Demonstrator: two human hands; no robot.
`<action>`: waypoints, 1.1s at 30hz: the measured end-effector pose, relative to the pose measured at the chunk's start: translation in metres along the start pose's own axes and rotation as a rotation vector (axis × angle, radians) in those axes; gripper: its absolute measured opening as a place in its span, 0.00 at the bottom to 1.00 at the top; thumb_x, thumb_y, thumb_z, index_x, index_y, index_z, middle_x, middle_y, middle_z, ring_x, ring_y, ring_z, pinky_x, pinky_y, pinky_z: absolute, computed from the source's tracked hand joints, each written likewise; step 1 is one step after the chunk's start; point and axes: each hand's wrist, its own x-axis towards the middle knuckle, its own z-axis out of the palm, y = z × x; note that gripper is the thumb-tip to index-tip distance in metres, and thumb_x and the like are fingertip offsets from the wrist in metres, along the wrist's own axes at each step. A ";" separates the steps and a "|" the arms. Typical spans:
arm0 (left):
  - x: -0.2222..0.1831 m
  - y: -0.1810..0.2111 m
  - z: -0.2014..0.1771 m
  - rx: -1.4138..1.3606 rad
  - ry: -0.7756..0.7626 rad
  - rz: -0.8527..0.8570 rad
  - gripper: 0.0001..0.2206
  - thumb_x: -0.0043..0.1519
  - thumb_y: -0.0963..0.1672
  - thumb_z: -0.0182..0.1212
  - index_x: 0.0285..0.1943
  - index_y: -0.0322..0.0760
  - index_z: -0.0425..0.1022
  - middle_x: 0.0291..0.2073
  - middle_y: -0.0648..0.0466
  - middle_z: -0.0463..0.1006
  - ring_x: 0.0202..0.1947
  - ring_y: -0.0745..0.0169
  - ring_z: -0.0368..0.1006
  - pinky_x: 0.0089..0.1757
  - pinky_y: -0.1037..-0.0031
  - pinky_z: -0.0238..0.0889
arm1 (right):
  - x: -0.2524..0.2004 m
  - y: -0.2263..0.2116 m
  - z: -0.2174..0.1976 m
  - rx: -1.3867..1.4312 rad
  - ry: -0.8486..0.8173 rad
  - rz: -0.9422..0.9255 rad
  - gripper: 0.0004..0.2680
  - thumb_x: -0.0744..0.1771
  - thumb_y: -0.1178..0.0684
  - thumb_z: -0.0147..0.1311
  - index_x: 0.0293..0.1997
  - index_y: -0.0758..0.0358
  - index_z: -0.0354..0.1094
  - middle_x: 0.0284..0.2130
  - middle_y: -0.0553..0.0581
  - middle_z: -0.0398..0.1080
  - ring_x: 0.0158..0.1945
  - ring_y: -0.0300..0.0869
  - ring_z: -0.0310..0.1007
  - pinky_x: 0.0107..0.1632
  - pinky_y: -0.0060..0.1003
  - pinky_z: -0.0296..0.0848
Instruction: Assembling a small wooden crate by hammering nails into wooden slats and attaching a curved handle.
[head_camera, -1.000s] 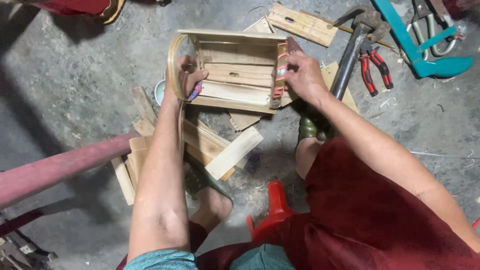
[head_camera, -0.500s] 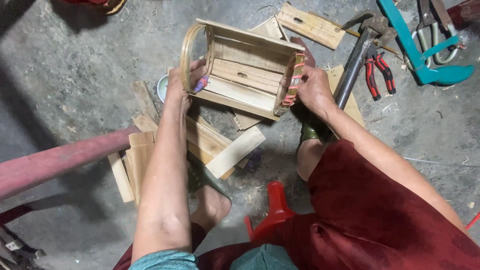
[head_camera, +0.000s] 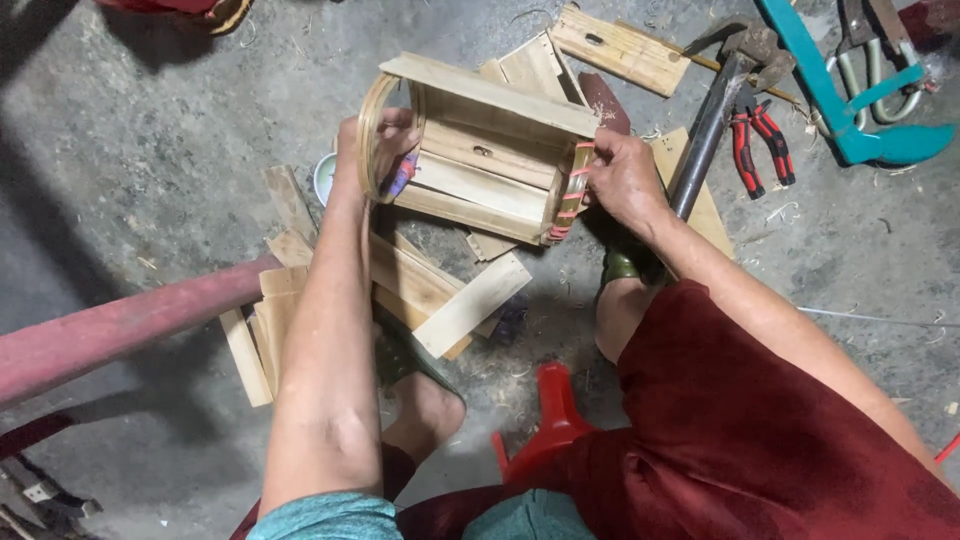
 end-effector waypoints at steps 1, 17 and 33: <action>-0.008 0.007 0.002 -0.001 0.000 0.000 0.11 0.52 0.37 0.75 0.43 0.33 0.84 0.24 0.47 0.78 0.18 0.55 0.77 0.20 0.65 0.78 | 0.000 0.002 -0.001 -0.001 0.000 0.000 0.03 0.66 0.62 0.64 0.40 0.61 0.77 0.20 0.55 0.68 0.20 0.36 0.72 0.26 0.32 0.81; -0.021 0.018 0.003 -0.035 0.000 -0.107 0.15 0.53 0.39 0.78 0.47 0.30 0.82 0.28 0.46 0.75 0.25 0.57 0.75 0.28 0.63 0.80 | -0.011 -0.038 -0.011 -0.049 -0.128 0.051 0.02 0.65 0.65 0.55 0.33 0.68 0.73 0.19 0.63 0.72 0.21 0.39 0.75 0.26 0.30 0.78; -0.230 0.022 0.048 0.401 0.569 0.692 0.14 0.69 0.39 0.63 0.27 0.36 0.71 0.21 0.50 0.70 0.27 0.62 0.68 0.36 0.73 0.60 | -0.005 -0.019 -0.013 -0.195 -0.062 -0.133 0.05 0.63 0.61 0.56 0.25 0.59 0.71 0.11 0.51 0.69 0.15 0.36 0.71 0.21 0.30 0.69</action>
